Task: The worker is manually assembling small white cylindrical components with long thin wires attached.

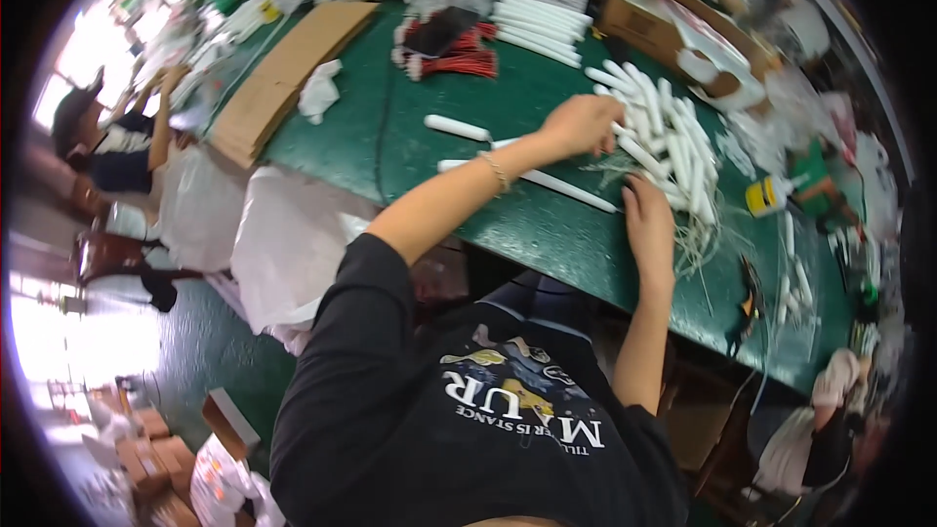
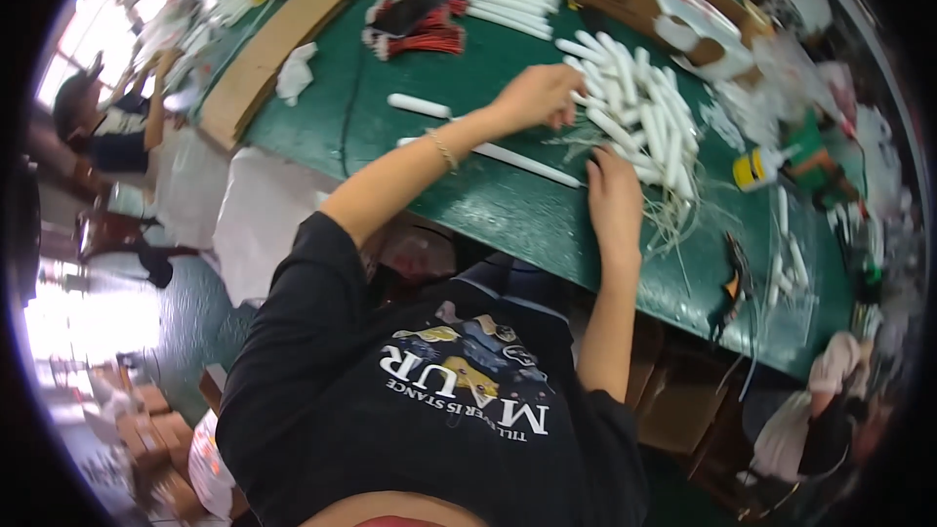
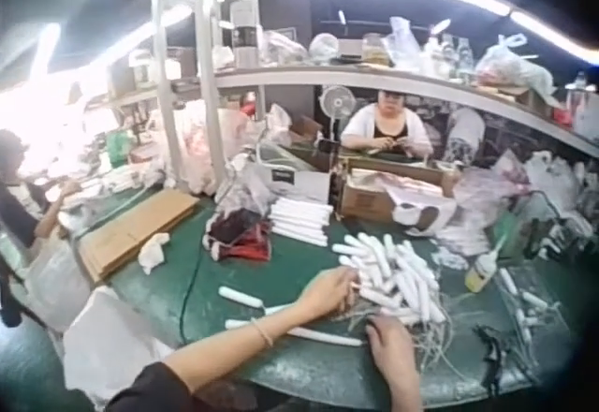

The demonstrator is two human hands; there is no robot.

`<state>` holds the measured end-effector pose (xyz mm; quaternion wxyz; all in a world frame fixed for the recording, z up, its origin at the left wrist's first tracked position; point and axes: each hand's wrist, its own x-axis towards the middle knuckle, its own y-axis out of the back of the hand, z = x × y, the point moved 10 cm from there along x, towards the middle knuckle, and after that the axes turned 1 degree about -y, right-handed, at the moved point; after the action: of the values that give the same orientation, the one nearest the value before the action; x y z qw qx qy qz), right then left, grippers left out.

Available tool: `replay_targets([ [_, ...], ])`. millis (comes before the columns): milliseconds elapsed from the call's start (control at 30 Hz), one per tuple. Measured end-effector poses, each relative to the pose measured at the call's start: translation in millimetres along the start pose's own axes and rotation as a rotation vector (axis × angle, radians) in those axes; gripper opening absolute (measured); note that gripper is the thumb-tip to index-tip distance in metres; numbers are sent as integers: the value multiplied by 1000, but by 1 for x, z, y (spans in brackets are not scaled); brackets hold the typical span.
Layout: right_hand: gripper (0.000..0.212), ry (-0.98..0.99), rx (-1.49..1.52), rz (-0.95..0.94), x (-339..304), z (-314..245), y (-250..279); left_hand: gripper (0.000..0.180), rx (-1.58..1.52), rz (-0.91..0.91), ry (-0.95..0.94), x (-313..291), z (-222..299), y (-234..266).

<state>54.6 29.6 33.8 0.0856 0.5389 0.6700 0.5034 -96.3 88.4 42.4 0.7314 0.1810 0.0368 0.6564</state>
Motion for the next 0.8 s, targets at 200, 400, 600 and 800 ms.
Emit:
replay_targets([
  [200,22,-22,-77,1,6,-1,2,37,-73,-18,18,2,3,-7],
  [400,25,131,-201,-76,3,-10,-7,38,-65,-11,38,-4,11,-5],
  [600,24,216,-325,-8,26,-5,-19,36,10,-144,82,-8,-1,-23],
  [800,21,221,-245,71,37,9,-14,32,360,-261,-55,-17,-20,-57],
])
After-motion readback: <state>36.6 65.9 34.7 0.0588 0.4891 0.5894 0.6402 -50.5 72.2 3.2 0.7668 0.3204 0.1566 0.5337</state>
